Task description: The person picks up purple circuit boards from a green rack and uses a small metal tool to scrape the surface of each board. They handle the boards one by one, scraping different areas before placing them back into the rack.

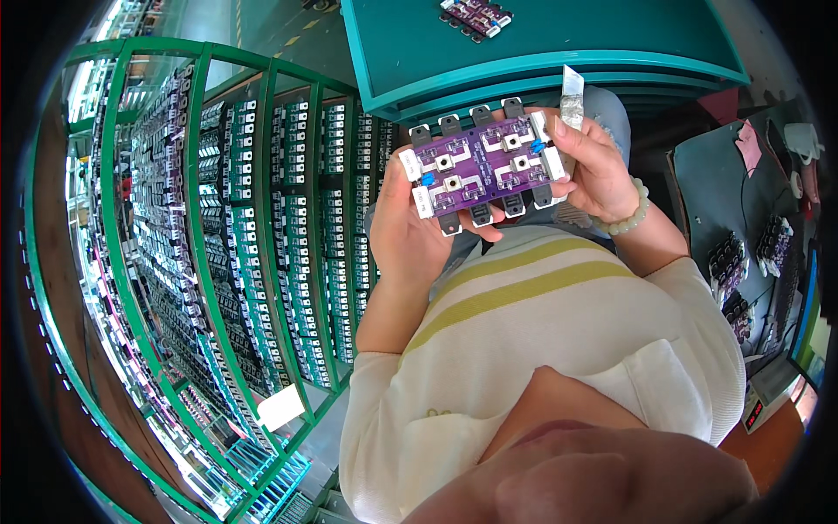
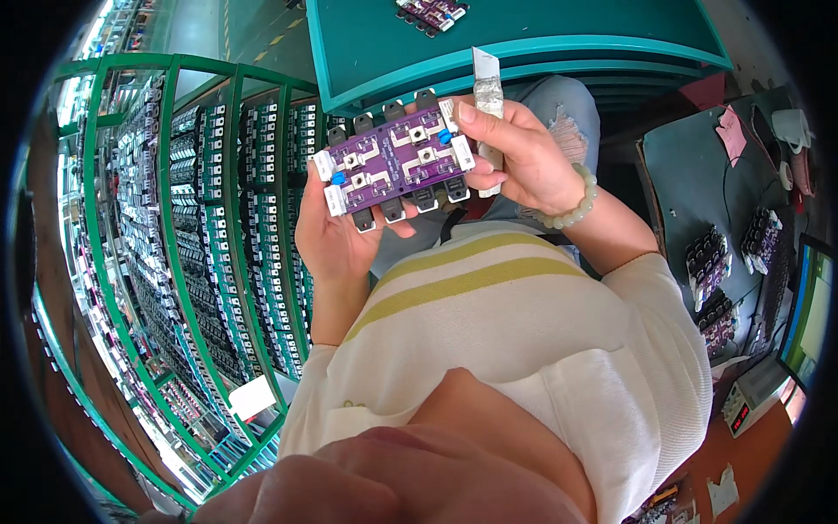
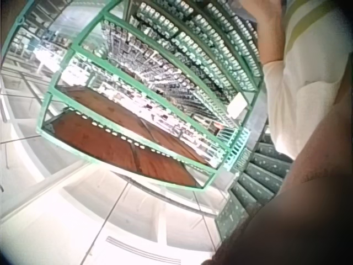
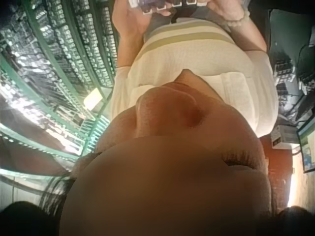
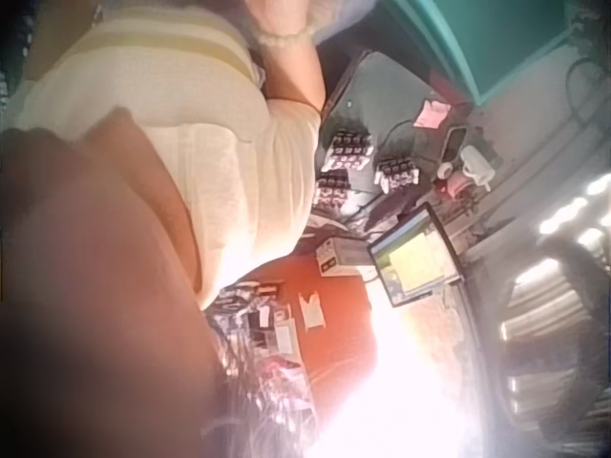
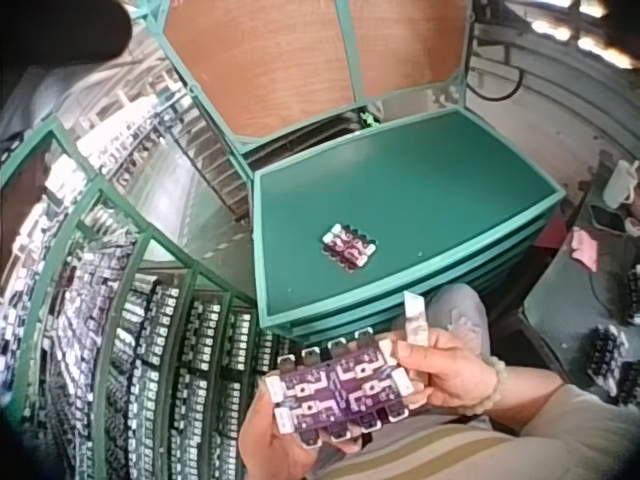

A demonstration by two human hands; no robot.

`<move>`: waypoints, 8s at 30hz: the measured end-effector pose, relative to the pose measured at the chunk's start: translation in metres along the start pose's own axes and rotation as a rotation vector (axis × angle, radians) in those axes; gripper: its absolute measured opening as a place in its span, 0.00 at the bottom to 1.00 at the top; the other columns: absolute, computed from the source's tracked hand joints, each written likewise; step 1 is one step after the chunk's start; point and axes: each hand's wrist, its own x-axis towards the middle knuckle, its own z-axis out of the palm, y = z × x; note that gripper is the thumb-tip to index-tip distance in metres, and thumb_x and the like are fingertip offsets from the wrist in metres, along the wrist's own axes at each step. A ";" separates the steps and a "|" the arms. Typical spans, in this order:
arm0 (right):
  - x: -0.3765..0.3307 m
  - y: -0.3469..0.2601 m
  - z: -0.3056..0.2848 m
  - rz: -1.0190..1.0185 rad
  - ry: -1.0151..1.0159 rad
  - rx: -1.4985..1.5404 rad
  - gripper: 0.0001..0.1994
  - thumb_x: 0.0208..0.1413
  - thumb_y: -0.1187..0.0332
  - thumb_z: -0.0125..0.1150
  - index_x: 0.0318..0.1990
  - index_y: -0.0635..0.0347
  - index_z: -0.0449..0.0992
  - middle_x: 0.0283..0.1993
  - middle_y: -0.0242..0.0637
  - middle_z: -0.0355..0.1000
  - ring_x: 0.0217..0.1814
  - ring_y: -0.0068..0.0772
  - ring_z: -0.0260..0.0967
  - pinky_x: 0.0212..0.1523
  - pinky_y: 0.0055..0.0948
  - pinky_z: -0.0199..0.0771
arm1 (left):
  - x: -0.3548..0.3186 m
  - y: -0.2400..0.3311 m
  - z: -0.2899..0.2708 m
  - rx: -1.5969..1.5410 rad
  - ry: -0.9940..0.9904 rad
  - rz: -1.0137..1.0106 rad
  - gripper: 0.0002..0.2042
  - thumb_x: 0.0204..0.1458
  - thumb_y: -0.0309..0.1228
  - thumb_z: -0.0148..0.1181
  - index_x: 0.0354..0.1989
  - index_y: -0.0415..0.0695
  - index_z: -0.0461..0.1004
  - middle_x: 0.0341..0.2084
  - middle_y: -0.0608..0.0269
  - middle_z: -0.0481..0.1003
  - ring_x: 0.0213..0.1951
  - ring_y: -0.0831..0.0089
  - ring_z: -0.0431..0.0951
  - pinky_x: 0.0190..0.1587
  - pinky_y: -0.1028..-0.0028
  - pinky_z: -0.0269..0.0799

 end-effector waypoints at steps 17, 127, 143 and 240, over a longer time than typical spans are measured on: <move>-0.002 0.005 -0.002 -0.161 -0.138 -0.107 0.20 0.65 0.63 0.46 0.57 0.69 0.64 0.18 0.22 0.57 0.18 0.11 0.49 0.19 0.14 0.48 | -0.003 -0.001 -0.007 0.133 0.011 0.095 0.20 0.64 0.40 0.34 0.54 0.37 0.59 0.43 0.53 0.72 0.37 0.67 0.78 0.33 0.72 0.76; 0.011 0.019 0.029 -0.302 -0.180 -0.830 0.23 0.61 0.68 0.47 0.62 0.66 0.56 0.21 0.26 0.59 0.23 0.16 0.56 0.27 0.17 0.57 | 0.017 -0.035 -0.041 0.570 0.327 1.116 0.30 0.45 0.16 0.59 0.56 0.44 0.54 0.49 0.52 0.67 0.44 0.63 0.74 0.40 0.65 0.79; 0.022 0.017 0.020 0.097 0.017 -0.106 0.15 0.61 0.68 0.50 0.52 0.66 0.69 0.29 0.22 0.68 0.17 0.06 0.50 0.15 0.11 0.48 | 0.011 0.005 -0.050 1.977 -0.197 1.659 0.04 0.54 0.33 0.52 0.36 0.54 0.64 0.38 0.64 0.74 0.43 0.66 0.74 0.60 0.45 0.54; 0.015 0.023 0.030 -0.132 -0.045 -0.102 0.21 0.65 0.69 0.44 0.63 0.63 0.57 0.32 0.26 0.66 0.22 0.08 0.49 0.19 0.13 0.50 | -0.009 0.011 -0.018 0.124 -0.020 0.171 0.23 0.63 0.47 0.34 0.51 0.37 0.56 0.39 0.44 0.72 0.21 0.62 0.78 0.12 0.74 0.70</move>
